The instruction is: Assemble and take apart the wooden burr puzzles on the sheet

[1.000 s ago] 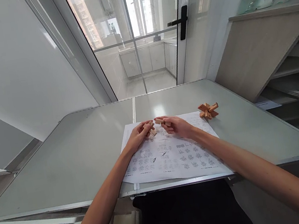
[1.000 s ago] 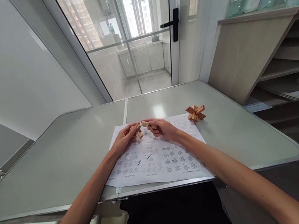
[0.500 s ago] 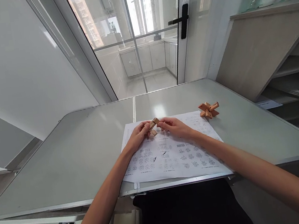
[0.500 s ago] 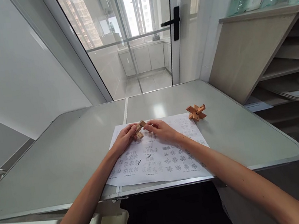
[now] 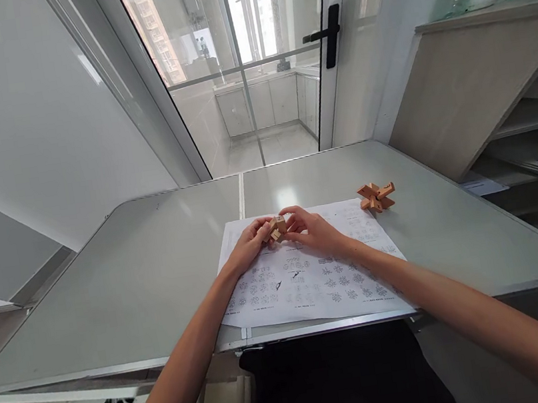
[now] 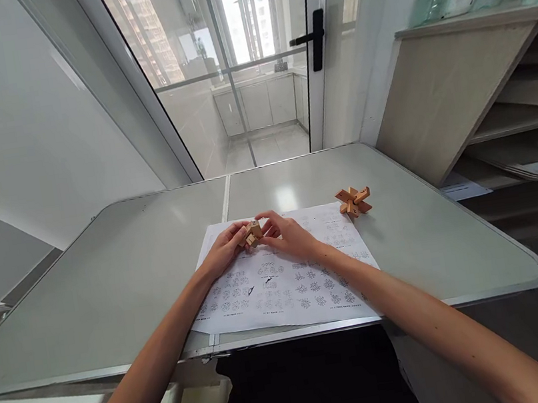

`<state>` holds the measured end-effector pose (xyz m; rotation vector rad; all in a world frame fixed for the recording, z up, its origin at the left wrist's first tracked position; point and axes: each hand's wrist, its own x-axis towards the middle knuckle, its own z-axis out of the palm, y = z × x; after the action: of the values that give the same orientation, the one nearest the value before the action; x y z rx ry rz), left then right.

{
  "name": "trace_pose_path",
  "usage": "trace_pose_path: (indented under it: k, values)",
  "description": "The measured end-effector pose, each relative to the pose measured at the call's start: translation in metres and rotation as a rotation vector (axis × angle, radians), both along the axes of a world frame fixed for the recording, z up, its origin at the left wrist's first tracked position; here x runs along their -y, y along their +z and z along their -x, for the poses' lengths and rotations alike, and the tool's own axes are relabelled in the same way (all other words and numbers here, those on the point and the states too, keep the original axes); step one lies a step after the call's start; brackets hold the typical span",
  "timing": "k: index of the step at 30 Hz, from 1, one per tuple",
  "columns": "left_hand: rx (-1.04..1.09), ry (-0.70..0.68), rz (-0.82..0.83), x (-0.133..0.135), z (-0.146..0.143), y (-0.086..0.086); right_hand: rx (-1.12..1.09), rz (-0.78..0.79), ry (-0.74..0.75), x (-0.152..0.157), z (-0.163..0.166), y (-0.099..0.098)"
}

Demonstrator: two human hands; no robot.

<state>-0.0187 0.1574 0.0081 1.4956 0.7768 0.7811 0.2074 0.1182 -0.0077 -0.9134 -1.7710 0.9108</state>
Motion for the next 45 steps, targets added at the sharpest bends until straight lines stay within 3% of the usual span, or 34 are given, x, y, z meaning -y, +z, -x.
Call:
trace_pose_path:
  k: [6, 10, 16, 22, 27, 33, 39, 45]
  values:
    - [-0.081, 0.009, -0.114, 0.005, -0.001, 0.006, 0.021, -0.109, 0.016, 0.003, -0.001, 0.007]
    - [-0.103, 0.03, -0.14, 0.008, -0.001, 0.012, -0.011, -0.087, 0.009, 0.002, 0.0, 0.003]
    - [-0.116, -0.047, -0.131, 0.015, -0.003, 0.016, 0.0, -0.101, -0.014, 0.003, 0.003, 0.001]
    - [-0.158, -0.006, -0.211, 0.018, -0.007, 0.015, -0.001, -0.093, -0.02, 0.004, 0.006, 0.002]
    - [-0.209, 0.026, -0.347, 0.018, -0.008, 0.01, -0.033, -0.016, -0.02, 0.004, 0.007, 0.003]
    - [-0.349, 0.099, -0.568, 0.02, -0.009, 0.004, -0.184, 0.214, 0.024, 0.001, 0.008, 0.005]
    - [-0.388, 0.131, -0.623, 0.021, -0.01, 0.001, -0.336, 0.361, 0.081, 0.003, 0.011, 0.007]
    - [-0.388, 0.144, -0.674, 0.025, -0.013, 0.0, -0.41, 0.458, 0.008, 0.003, 0.015, 0.007]
